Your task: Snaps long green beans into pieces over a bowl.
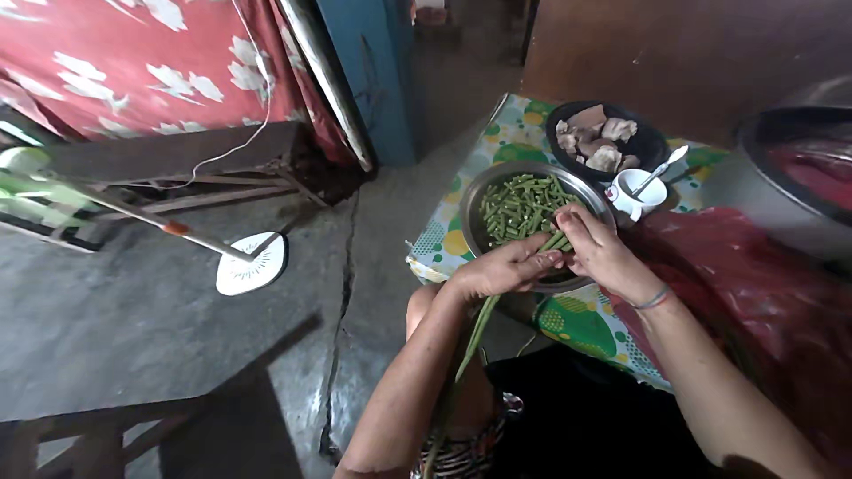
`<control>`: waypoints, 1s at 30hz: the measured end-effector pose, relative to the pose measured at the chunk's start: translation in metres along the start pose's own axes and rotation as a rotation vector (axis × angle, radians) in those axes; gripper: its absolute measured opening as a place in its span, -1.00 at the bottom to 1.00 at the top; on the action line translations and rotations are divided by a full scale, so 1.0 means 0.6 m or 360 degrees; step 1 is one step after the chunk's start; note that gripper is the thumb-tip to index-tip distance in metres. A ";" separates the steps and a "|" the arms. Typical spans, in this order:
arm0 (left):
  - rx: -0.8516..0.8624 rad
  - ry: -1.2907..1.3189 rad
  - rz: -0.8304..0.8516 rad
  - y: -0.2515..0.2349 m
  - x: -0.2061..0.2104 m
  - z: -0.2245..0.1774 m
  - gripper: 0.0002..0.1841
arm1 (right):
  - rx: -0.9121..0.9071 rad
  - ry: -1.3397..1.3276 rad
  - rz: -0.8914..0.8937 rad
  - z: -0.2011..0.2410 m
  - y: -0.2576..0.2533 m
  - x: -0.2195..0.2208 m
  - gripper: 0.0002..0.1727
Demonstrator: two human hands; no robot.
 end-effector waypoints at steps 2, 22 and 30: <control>0.0078 0.0136 0.0089 0.001 0.007 0.001 -0.79 | 0.0021 0.0087 -0.0074 -0.010 -0.013 -0.003 -0.52; -0.0235 0.0221 -0.0077 -0.006 -0.003 0.006 -0.68 | -0.0244 -0.0066 -0.0317 -0.034 -0.014 -0.033 -0.87; -0.0293 0.0173 -0.0294 -0.006 -0.006 0.006 -0.69 | -0.0347 0.0373 -0.0472 -0.037 0.007 -0.033 -0.43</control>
Point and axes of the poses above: each hand's wrist, its own y-axis away from the middle knuckle, its own x-axis out of the palm, z = x × y, the point moved 1 cm from there along -y, towards the middle knuckle, and after that the axes turned 10 degrees about y, right-handed, at the moved point
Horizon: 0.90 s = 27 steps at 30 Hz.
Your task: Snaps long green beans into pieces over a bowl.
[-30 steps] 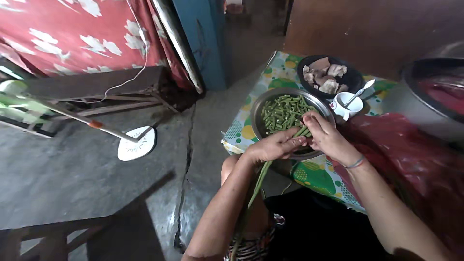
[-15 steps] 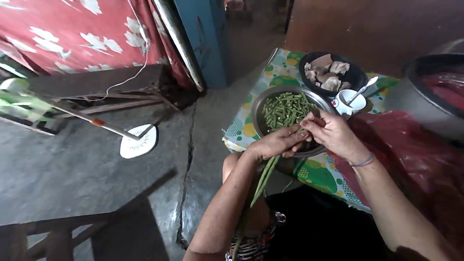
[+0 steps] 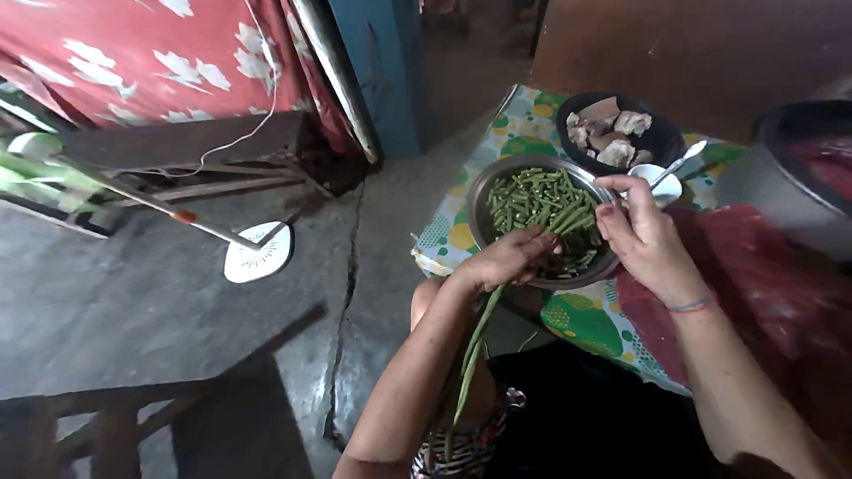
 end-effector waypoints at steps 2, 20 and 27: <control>0.0042 0.0070 -0.0007 0.000 -0.003 0.000 -0.69 | -0.0187 0.0022 0.0075 0.010 0.015 0.000 -0.36; 0.0337 -0.0182 0.0350 0.005 0.007 -0.001 -0.74 | 0.0246 -0.0787 0.0564 0.029 0.018 0.025 -0.65; 0.0403 -0.0028 0.0473 0.008 0.006 0.004 -0.76 | 0.0433 -0.0574 0.0448 0.034 0.000 0.028 -0.59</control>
Point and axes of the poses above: each hand's wrist, its own y-axis away from the middle knuckle, its own x-axis out of the palm, z = x × y, the point moved 1 cm from there along -y, towards the middle knuckle, and after that the axes turned 10 degrees about y, right-handed, at the moved point
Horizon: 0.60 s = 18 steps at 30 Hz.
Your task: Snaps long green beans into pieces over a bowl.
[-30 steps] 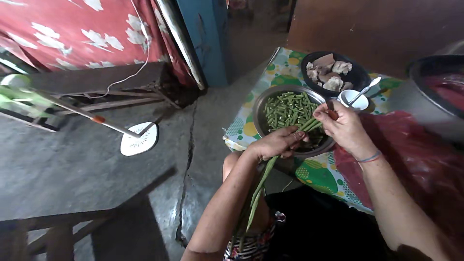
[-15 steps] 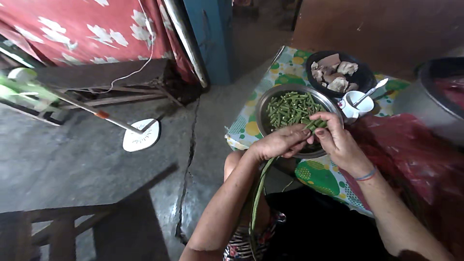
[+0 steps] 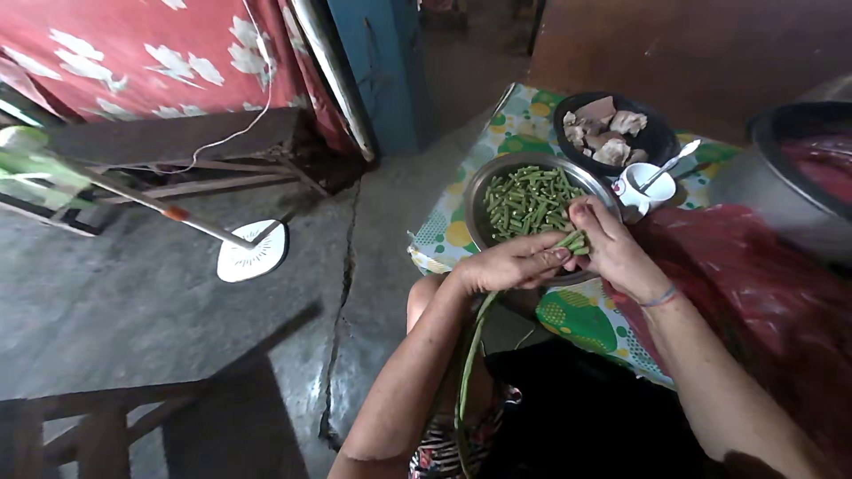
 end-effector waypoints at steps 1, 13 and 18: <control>0.0046 0.0082 0.0017 0.001 0.003 0.001 -0.76 | 0.0035 0.0023 -0.0038 -0.008 -0.008 -0.002 -0.56; -0.0174 0.0047 -0.0183 -0.007 -0.005 0.003 -0.71 | -0.0478 0.0031 -0.0047 -0.003 0.002 -0.008 -0.85; -0.0197 0.0057 -0.0223 0.000 -0.010 0.005 -0.70 | -0.0362 -0.0055 -0.0196 -0.013 -0.012 -0.026 -0.88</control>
Point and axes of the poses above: each hand's wrist, its own y-axis away from the middle knuckle, its own x-axis out of the palm, z = x × y, the point moved 1 cm from there along -y, towards the middle knuckle, and after that the axes turned 10 degrees about y, right-handed, at the moved point
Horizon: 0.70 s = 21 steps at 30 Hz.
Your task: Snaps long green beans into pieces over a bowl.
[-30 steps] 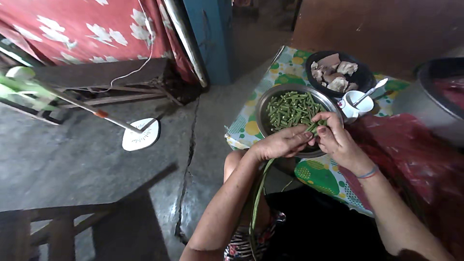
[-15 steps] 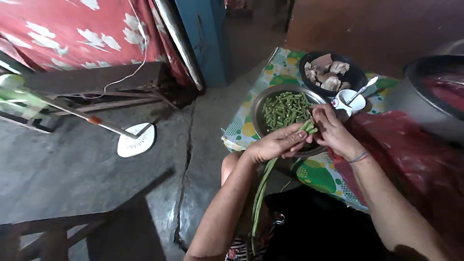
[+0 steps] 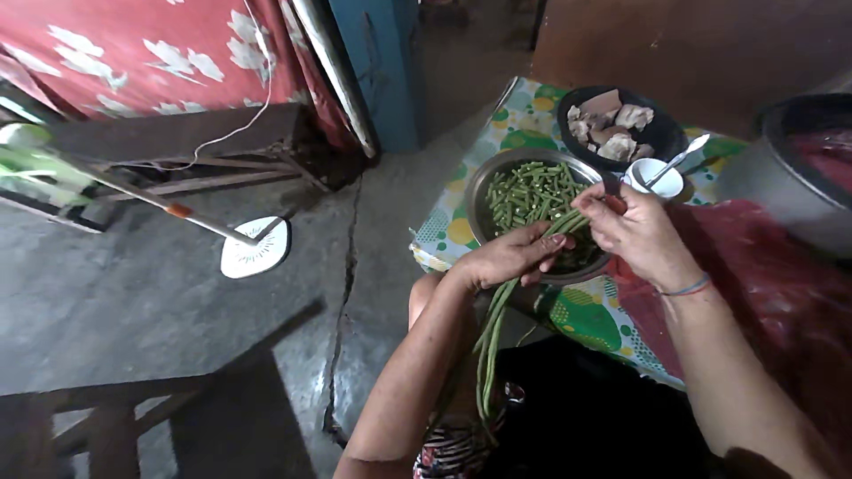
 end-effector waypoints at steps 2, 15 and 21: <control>-0.0044 0.0007 -0.0027 -0.001 0.000 -0.001 -0.70 | 0.0022 0.0014 -0.0017 -0.006 -0.003 -0.009 -0.87; -0.0019 0.0326 0.0081 0.008 0.002 -0.005 -0.71 | -0.0497 0.0817 0.0083 0.002 0.042 0.011 -0.36; 0.0054 0.0035 0.0020 0.004 0.001 0.000 -0.74 | -0.0504 0.0910 -0.0036 0.001 0.046 0.023 -0.48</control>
Point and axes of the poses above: each hand's wrist, its own y-axis away from the middle knuckle, its own x-axis out of the palm, z = x × y, the point moved 1 cm from there along -y, towards the middle knuckle, and after that the axes turned 10 degrees about y, right-handed, at the moved point
